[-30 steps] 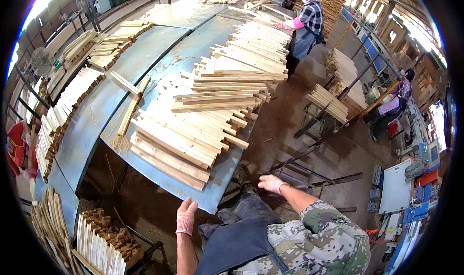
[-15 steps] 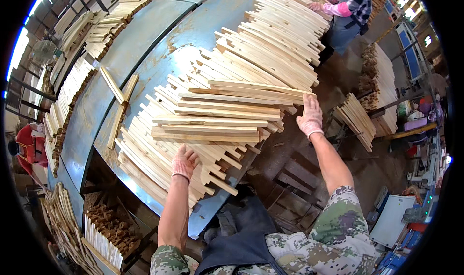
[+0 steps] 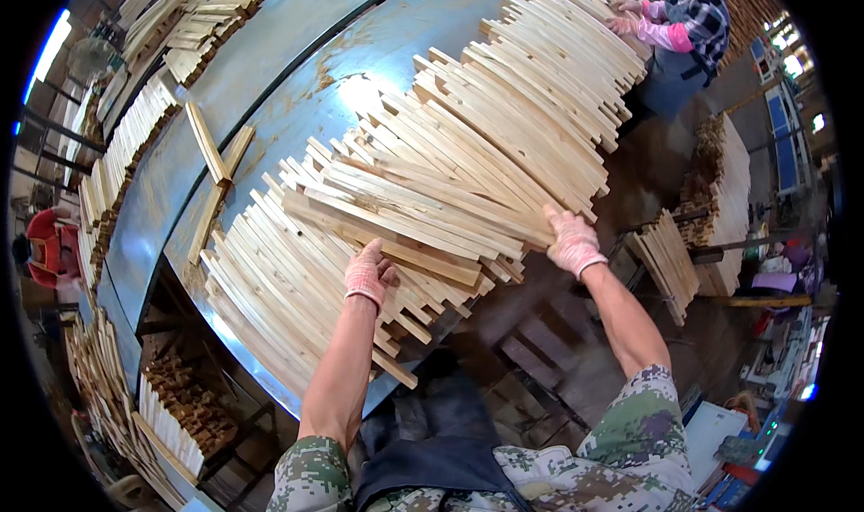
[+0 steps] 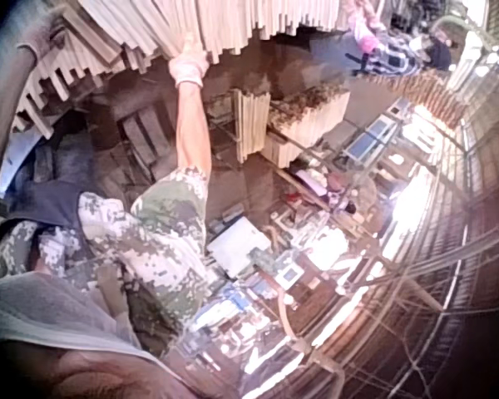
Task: The person repeatedly picks up stacks of light-colored wooden planks from a metal table and places them onto a conveyor belt. They align the planks and move them in batches throughout the clip.
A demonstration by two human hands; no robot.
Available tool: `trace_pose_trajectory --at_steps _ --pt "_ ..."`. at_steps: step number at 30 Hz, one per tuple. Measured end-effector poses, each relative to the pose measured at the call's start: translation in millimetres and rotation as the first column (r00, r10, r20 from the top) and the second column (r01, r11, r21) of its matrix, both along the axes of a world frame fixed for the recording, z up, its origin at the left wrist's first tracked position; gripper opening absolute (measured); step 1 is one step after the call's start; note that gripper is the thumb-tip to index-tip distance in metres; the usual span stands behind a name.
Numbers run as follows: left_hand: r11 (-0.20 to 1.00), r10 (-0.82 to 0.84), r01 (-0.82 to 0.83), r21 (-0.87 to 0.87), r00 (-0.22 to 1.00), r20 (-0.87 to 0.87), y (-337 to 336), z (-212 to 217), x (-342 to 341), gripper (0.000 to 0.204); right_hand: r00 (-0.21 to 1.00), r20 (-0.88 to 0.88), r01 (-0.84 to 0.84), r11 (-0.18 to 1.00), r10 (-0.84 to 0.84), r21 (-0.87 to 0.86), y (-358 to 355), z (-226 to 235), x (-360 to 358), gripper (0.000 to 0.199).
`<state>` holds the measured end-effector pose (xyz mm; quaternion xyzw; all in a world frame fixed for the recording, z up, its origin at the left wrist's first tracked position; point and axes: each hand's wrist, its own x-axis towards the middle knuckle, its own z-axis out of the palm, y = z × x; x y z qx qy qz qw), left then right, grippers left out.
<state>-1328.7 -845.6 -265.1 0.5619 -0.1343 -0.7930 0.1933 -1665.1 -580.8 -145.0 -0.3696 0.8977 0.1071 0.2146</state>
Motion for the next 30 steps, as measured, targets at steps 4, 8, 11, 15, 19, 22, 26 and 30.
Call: trace_pose_trajectory --at_steps 4,8,11,15,19,22,26,30 --pt "0.980 -0.033 0.091 -0.179 0.953 0.301 19.4 57.2 -47.2 0.027 0.991 0.136 -0.014 1.000 0.010 0.026 -16.3 8.9 34.7 0.093" --pt "0.980 0.158 -0.109 -0.169 0.937 0.313 16.4 53.8 -39.1 0.033 0.969 0.241 -0.059 0.998 0.050 0.028 -30.7 19.8 80.6 0.104" --pt "0.980 0.135 -0.084 -0.179 0.947 0.292 3.7 22.5 -13.4 0.044 0.955 0.293 -0.049 0.999 0.044 0.010 -27.9 7.9 90.4 0.108" --pt "0.997 0.026 -0.006 -0.078 0.964 0.264 0.1 16.7 -8.3 0.023 0.909 0.414 0.006 0.993 0.045 -0.122 -14.8 -8.7 70.9 0.098" --pt "0.870 -0.024 0.250 -0.425 0.882 0.470 17.6 38.0 -24.0 0.034 0.920 0.391 0.084 0.988 -0.026 -0.132 -17.7 -24.5 63.4 0.087" --pt "0.730 -0.082 0.499 -0.467 0.742 0.666 32.2 43.5 -35.7 0.046 0.946 0.315 0.116 0.986 -0.072 -0.123 -23.4 -22.8 77.6 0.084" --pt "0.757 -0.205 0.537 -0.372 0.736 0.645 38.0 32.4 -28.9 0.060 0.938 0.343 0.161 0.934 -0.045 -0.319 -19.3 -28.2 78.6 0.084" --pt "0.718 -0.218 0.529 -0.452 0.788 0.576 65.8 28.8 -23.4 0.084 0.913 0.369 0.397 0.587 -0.173 -0.706 23.8 -73.2 93.4 0.086"
